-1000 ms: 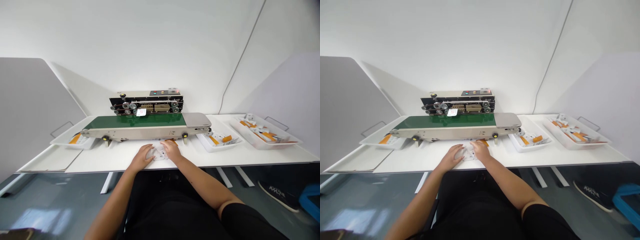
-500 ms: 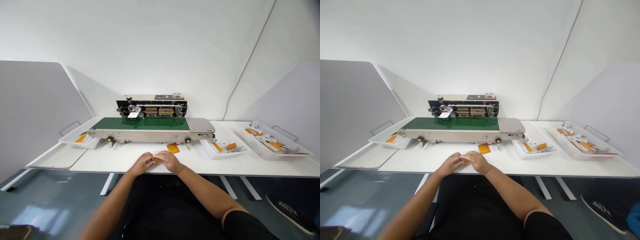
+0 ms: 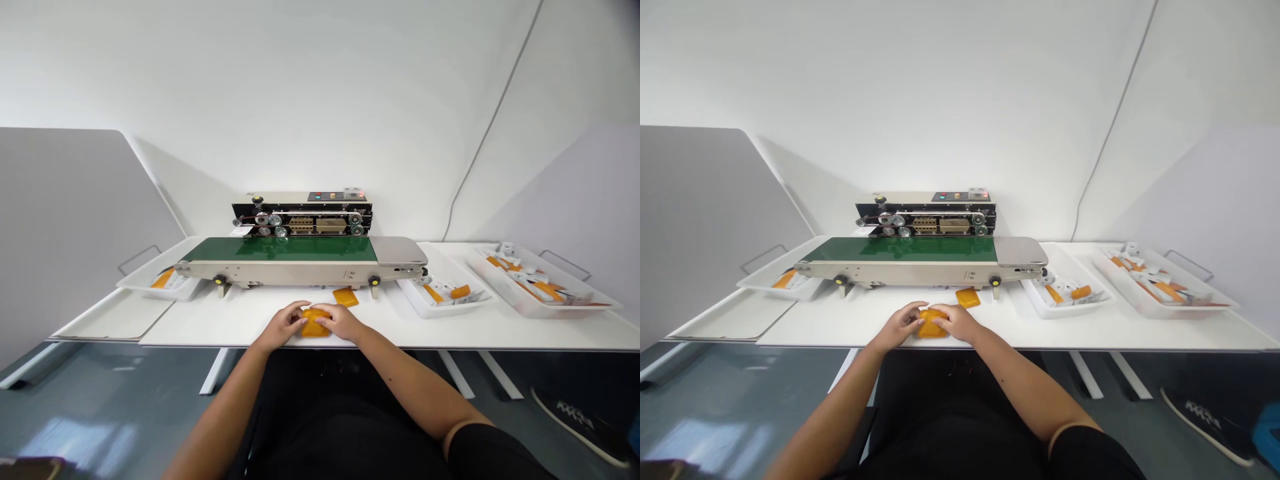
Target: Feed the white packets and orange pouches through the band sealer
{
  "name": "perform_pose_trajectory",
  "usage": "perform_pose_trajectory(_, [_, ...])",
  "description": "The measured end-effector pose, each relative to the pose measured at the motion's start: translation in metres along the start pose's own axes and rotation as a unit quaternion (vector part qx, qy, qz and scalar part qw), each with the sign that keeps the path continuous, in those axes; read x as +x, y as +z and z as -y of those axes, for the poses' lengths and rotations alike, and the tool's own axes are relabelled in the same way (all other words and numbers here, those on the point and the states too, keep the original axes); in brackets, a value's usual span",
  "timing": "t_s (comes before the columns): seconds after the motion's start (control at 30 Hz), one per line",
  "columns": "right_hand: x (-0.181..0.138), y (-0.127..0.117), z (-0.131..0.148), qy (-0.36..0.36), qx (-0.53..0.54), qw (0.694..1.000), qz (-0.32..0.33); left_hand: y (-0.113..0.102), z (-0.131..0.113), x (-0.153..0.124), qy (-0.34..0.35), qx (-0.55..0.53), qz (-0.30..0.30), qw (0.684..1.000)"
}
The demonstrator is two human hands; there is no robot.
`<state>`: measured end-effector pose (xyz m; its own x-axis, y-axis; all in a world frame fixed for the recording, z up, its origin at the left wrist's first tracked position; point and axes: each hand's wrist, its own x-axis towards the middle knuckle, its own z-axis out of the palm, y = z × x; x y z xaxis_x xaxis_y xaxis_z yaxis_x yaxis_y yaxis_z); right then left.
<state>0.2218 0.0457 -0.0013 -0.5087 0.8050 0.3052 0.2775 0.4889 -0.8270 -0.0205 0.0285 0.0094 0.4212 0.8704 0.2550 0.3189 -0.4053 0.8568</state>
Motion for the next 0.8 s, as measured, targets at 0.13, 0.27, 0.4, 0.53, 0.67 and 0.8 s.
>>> perform_pose_trajectory(0.13, [0.001,0.003,-0.007,0.037,0.058,0.998,-0.007,0.002,0.009,0.001,-0.017,-0.038,-0.056,0.998])
perform_pose_trajectory(0.27, [0.001,0.006,-0.007,0.012,0.131,0.991,0.017,0.002,0.013,0.000,-0.016,-0.074,-0.104,0.992])
perform_pose_trajectory(0.4, [0.001,0.003,-0.002,0.033,0.094,0.995,0.007,0.000,0.005,-0.003,0.007,-0.029,-0.036,0.999])
perform_pose_trajectory(0.53, [0.000,0.001,0.002,0.012,0.062,0.997,0.039,-0.002,-0.004,-0.004,0.014,-0.008,0.001,1.000])
perform_pose_trajectory(0.67, [-0.001,0.002,-0.002,0.044,0.083,0.995,0.028,-0.002,-0.009,-0.002,-0.012,0.005,0.014,1.000])
perform_pose_trajectory(0.8, [0.000,0.004,-0.011,0.061,0.126,0.990,-0.022,-0.001,-0.008,0.002,-0.023,-0.021,0.009,0.999])
